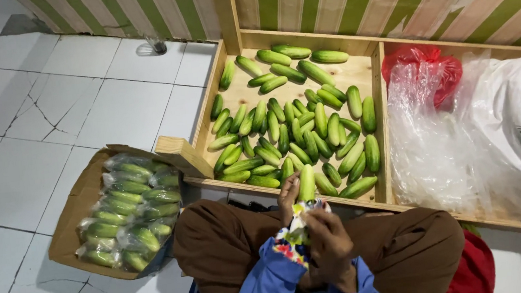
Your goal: The person packs cucumbers into small plastic bags by hand, ties the bags, and places them into a cardboard box.
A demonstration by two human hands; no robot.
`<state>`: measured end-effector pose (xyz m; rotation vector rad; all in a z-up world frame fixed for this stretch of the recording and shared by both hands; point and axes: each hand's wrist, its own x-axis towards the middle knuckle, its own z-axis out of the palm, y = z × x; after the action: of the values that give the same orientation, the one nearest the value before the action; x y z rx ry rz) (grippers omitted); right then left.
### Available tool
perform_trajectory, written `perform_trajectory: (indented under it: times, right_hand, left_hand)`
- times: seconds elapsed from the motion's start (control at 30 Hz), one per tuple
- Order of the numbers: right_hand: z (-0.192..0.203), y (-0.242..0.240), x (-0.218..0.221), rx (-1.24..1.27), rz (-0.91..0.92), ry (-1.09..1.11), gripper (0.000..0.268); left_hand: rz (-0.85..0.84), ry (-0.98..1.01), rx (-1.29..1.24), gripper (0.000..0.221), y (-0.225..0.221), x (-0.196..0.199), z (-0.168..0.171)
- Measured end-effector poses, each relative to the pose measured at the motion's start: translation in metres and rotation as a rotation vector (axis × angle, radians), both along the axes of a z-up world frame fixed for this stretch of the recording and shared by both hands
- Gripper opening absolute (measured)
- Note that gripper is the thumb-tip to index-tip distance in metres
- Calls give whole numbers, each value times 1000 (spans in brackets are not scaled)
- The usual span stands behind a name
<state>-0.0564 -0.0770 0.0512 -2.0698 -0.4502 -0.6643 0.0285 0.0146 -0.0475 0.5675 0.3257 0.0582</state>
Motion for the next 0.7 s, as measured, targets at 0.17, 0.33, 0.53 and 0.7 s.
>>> perform_trajectory:
  times: [0.17,0.33,0.53,0.7]
  right_hand:
    - [9,-4,26,55,-22,-186,32]
    - [35,-16,80,205,-89,-135,45]
    - [19,-10,77,568,-145,386,25]
    - [-59,-1,46,778,-148,633,27]
  left_hand:
    - [-224,-108,168,50,-1,-3,-25]
    - [-99,83,200,32,-18,-34,56]
    - [-81,86,316,34,-24,-41,128]
    - [-7,64,589,41,-23,-54,70]
